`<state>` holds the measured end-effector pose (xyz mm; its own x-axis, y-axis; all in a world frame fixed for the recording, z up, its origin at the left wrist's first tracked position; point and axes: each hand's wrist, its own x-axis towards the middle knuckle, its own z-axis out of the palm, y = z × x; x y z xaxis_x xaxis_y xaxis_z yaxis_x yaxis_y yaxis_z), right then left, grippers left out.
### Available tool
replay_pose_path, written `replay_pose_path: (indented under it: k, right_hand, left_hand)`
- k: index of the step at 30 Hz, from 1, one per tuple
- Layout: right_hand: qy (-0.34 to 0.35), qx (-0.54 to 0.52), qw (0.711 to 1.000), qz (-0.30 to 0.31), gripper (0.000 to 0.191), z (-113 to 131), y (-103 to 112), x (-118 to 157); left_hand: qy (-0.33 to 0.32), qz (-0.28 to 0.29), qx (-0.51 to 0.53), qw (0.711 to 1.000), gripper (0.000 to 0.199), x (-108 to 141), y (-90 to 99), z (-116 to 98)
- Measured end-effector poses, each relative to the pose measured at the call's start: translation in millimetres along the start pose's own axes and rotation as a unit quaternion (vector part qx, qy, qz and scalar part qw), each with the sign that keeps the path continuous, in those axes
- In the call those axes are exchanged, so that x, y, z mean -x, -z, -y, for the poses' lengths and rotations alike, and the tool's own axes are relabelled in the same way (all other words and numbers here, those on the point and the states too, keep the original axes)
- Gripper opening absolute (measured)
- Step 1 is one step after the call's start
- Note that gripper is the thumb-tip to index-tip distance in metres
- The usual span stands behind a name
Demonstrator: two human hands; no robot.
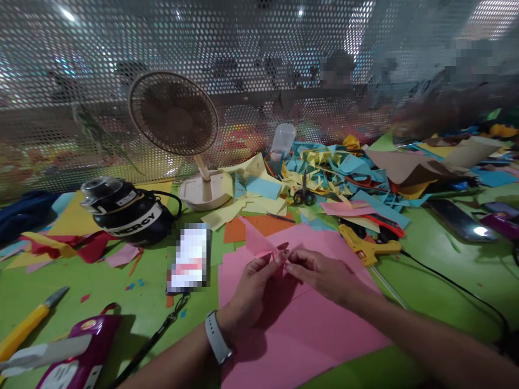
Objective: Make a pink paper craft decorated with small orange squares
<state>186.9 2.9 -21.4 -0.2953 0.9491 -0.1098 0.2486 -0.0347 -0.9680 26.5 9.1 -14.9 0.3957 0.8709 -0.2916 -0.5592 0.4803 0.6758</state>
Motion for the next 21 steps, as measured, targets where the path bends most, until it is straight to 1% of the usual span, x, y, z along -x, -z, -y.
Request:
replay_pose_path:
  k: [3, 5, 10, 13, 15, 18, 21]
  right_hand:
    - [-0.021, -0.047, 0.999, 0.015, 0.032, -1.3, -1.8, -1.9]
    - [-0.027, -0.056, 0.998, 0.017, 0.035, 0.1, -1.5, -3.2]
    - [-0.051, -0.06, 0.996, 0.028, 0.046, 0.5, 0.6, -4.2]
    - [-0.062, -0.09, 0.994, 0.017, 0.042, -3.0, 0.7, -3.5]
    - [-0.074, -0.107, 0.991, 0.021, 0.039, -4.3, -0.3, -3.1]
    - [-0.091, -0.115, 0.989, 0.03, 0.042, -3.7, -3.1, -3.6]
    - [-0.101, -0.109, 0.989, 0.02, 0.046, -1.3, -6.1, -4.8]
  left_hand:
    - [-0.006, 0.039, 0.024, 0.999, 0.033, -3.0, 4.6, 6.0]
    - [-0.009, 0.048, 0.028, 0.998, 0.033, -4.2, 5.7, 7.5]
    - [0.001, 0.04, 0.026, 0.999, 0.034, -3.1, 1.1, 3.1]
    - [0.009, 0.021, 0.035, 0.999, 0.034, -1.3, -2.8, 0.7]
    - [0.019, 0.009, 0.037, 0.999, 0.032, -0.1, -5.5, 0.5]
    - [0.037, 0.023, 0.052, 0.998, 0.027, 0.8, -7.8, 1.8]
    - [0.044, 0.029, 0.055, 0.997, 0.026, -0.3, -4.6, 4.7]
